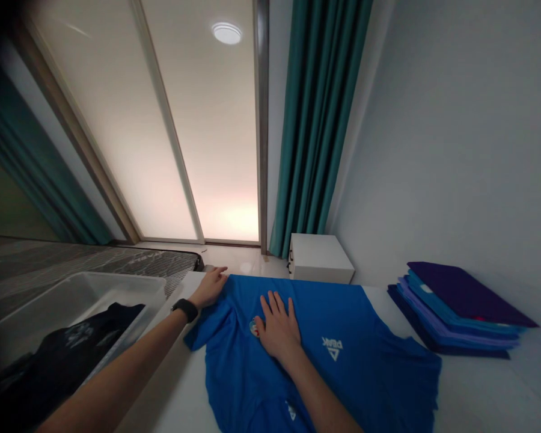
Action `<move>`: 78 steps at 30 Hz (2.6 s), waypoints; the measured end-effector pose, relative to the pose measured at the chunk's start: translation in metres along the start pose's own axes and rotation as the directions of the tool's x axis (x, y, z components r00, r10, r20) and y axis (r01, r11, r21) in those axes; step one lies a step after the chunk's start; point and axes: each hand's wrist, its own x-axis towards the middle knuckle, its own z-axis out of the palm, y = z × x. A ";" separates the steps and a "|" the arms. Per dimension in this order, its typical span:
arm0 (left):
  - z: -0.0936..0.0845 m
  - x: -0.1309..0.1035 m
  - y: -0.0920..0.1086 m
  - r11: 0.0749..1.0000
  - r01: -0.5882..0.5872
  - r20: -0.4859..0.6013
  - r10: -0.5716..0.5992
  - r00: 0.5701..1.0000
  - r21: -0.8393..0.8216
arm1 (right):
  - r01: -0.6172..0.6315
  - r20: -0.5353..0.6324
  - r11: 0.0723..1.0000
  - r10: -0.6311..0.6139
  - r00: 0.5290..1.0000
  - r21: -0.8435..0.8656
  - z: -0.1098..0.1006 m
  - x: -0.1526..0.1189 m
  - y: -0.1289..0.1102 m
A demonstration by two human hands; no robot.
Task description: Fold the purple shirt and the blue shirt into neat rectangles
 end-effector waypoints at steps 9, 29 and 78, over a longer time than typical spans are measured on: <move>0.035 -0.029 0.053 0.952 -0.162 0.121 0.134 0.984 0.259 | -0.014 0.024 0.998 0.012 1.000 0.056 -0.003 0.013 -0.001; 0.016 -0.025 -0.013 0.931 -0.125 0.109 0.092 0.990 0.344 | -0.128 0.002 0.989 0.128 0.992 -0.078 -0.014 -0.018 0.069; 0.002 -0.154 0.031 0.885 -0.412 0.153 0.386 0.910 0.217 | 0.051 0.106 0.999 -0.051 0.993 -0.006 -0.029 -0.110 0.019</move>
